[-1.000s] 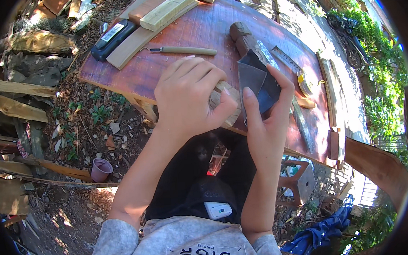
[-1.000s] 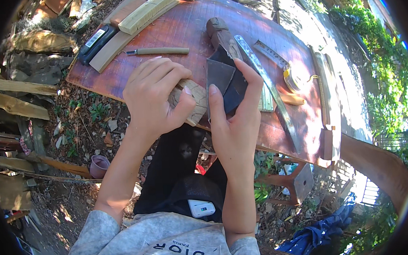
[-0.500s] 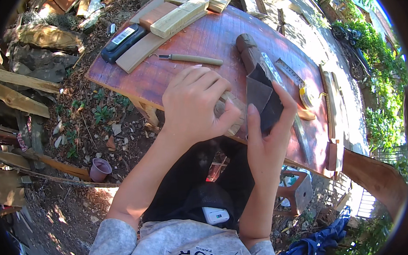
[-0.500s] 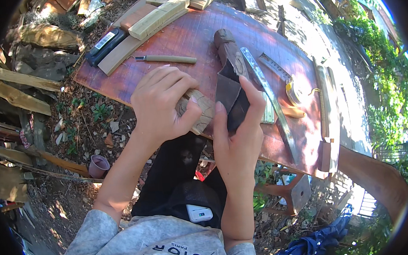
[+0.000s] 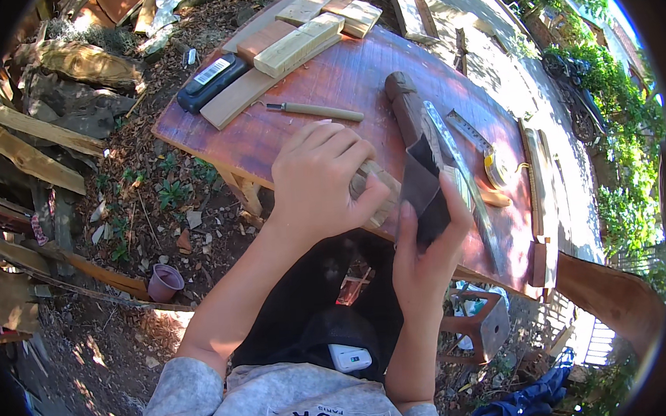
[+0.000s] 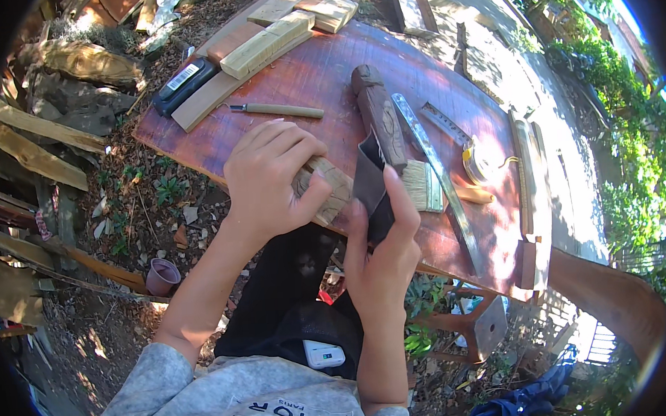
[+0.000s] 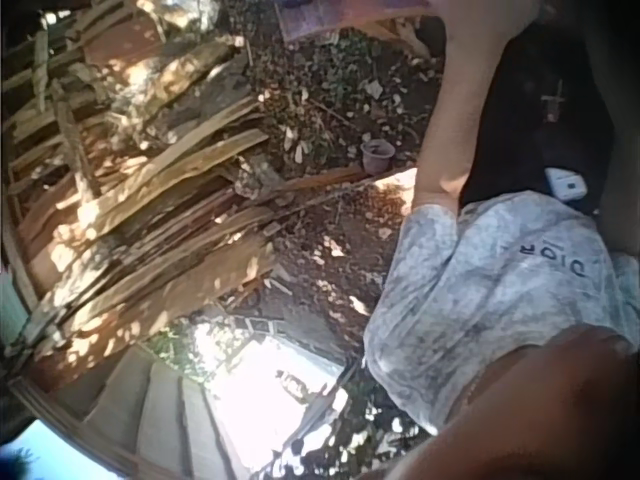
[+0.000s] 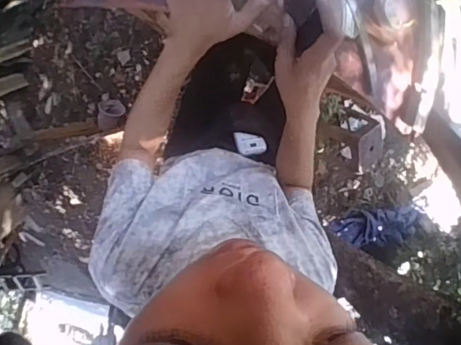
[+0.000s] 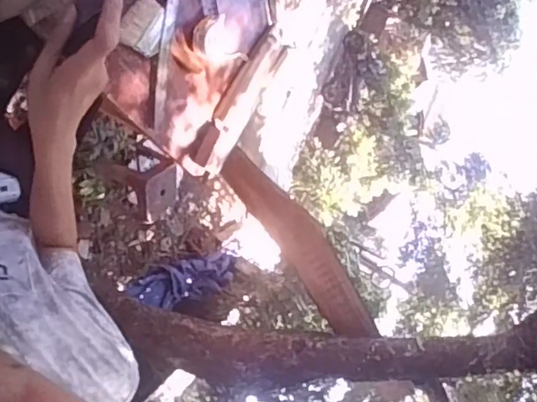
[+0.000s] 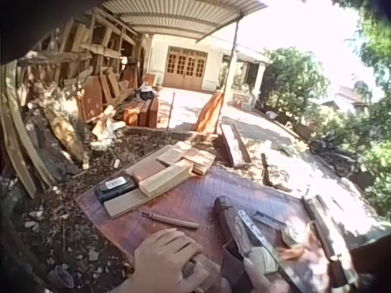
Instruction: Sanding and measuring pieces of wood for a project.
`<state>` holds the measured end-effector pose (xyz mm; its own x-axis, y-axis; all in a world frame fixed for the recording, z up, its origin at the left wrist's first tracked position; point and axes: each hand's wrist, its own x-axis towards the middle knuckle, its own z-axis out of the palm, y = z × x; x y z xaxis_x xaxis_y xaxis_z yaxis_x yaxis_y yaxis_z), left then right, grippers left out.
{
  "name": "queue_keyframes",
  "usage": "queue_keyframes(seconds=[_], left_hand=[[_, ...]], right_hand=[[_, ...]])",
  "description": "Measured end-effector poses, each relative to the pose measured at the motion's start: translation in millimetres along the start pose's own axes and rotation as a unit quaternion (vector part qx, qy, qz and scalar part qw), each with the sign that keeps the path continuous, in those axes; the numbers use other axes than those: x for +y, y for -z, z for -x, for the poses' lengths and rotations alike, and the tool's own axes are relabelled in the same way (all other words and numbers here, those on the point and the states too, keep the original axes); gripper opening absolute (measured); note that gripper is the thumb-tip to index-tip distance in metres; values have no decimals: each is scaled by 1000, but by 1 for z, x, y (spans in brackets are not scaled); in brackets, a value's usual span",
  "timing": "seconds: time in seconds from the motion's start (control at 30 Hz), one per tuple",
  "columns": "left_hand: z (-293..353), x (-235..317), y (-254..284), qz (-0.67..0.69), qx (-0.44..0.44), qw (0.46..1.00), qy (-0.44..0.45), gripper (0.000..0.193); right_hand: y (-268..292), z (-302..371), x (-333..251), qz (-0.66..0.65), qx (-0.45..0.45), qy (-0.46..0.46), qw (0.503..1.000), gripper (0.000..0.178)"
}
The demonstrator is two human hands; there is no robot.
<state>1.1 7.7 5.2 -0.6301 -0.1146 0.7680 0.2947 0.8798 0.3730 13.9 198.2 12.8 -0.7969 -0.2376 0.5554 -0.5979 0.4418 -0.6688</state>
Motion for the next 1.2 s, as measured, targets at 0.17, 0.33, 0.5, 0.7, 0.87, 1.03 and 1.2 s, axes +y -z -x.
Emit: queue_keyframes(seconds=[0.17,0.33,0.5,0.7,0.87,1.03,1.2], left_hand=[[-2,1,3,10,-5,1000,-3,24],[-1,-1,2,7,-2,1000,2,24],[-1,2,3,9,-13,1000,3,28],[-1,-1,4,13,-18,1000,5,26],[-1,-3,0,-1,4,1000,-5,26],[-6,1,6,5,-26,1000,-5,26],[-1,-1,9,36,-45,998,-7,24]], right_hand=[[-4,-14,0,-3,2,-3,1000,55],[-8,-23,-4,-32,-18,-46,998,58],[-8,7,3,-63,40,-19,997,54],[-12,-33,-5,-4,-4,-20,1000,55],[1,0,-11,-82,0,-80,993,56],[-8,-27,-2,-12,24,-24,999,54],[-24,-45,14,-30,39,-18,999,56]])
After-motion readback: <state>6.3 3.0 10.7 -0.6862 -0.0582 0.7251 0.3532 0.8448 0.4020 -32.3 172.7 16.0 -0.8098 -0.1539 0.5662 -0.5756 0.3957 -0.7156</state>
